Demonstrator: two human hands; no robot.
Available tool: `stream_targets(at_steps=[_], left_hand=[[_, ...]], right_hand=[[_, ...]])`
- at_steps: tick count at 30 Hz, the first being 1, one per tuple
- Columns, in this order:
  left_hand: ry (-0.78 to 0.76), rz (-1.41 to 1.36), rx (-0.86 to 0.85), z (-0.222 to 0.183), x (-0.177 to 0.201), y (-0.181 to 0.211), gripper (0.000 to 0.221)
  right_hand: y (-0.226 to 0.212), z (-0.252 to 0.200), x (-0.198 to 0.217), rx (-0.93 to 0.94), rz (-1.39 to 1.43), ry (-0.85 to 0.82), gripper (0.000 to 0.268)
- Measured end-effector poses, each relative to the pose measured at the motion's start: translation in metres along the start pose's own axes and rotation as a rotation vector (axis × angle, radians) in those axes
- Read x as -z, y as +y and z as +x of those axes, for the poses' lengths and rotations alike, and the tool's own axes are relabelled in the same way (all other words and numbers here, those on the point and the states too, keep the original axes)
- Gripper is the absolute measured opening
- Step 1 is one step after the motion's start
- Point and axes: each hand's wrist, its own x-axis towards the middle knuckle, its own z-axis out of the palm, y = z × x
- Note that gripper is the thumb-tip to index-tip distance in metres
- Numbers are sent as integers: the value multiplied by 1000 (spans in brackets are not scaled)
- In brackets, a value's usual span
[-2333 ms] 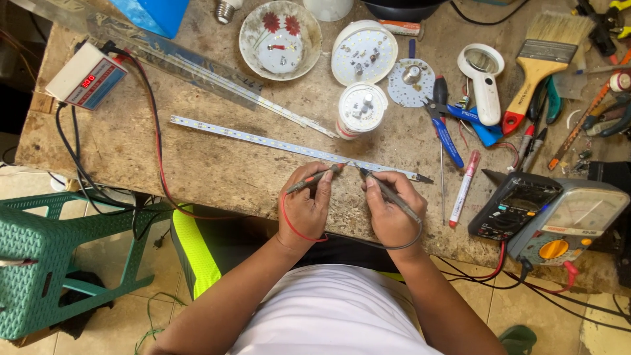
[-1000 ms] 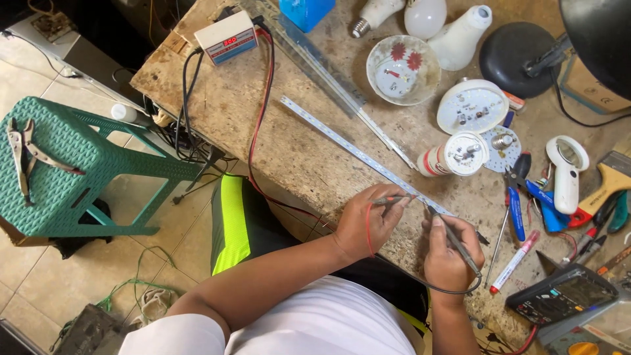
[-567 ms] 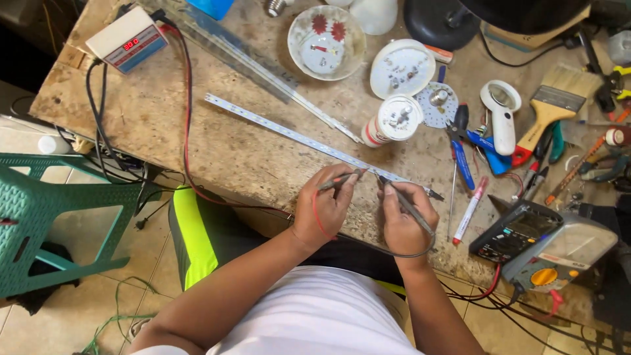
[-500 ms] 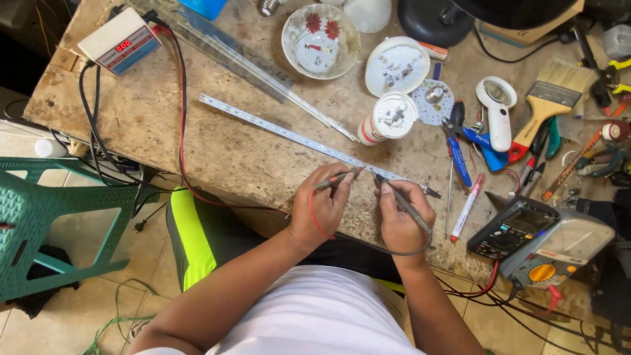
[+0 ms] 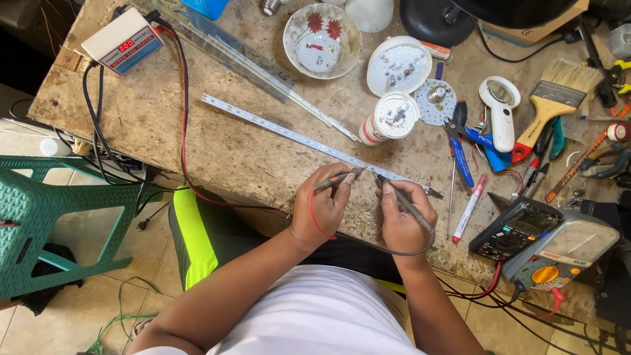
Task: Testing individual LEDs on a strip using multimeter probes to check for functionality.
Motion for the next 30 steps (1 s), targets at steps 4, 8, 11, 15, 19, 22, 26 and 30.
stream_targets(at_steps=[4, 8, 11, 15, 19, 22, 26, 30], left_hand=[[-3, 4, 0, -4, -2, -6, 13], [-1, 23, -9, -4, -3, -6, 14], [0, 23, -5, -5, -4, -8, 14], [-10, 2, 25, -4, -2, -2, 13], [-9, -15, 42, -4, -2, -2, 13], [-15, -23, 51, -4, -2, -2, 13], [-22, -18, 56, -3, -2, -2, 13], [-27, -6, 49, -3, -2, -3, 14]], right_hand=[[1, -1, -1, 5, -8, 5, 9], [2, 0, -1, 4, -9, 7, 8], [3, 1, 0, 4, -12, 4, 8], [3, 1, -1, 0, 13, -2, 8], [3, 0, -1, -7, 29, 0, 8], [3, 0, -1, -10, 48, 3, 9], [4, 0, -2, -11, 68, -1, 9], [5, 0, -1, -10, 56, -12, 10]])
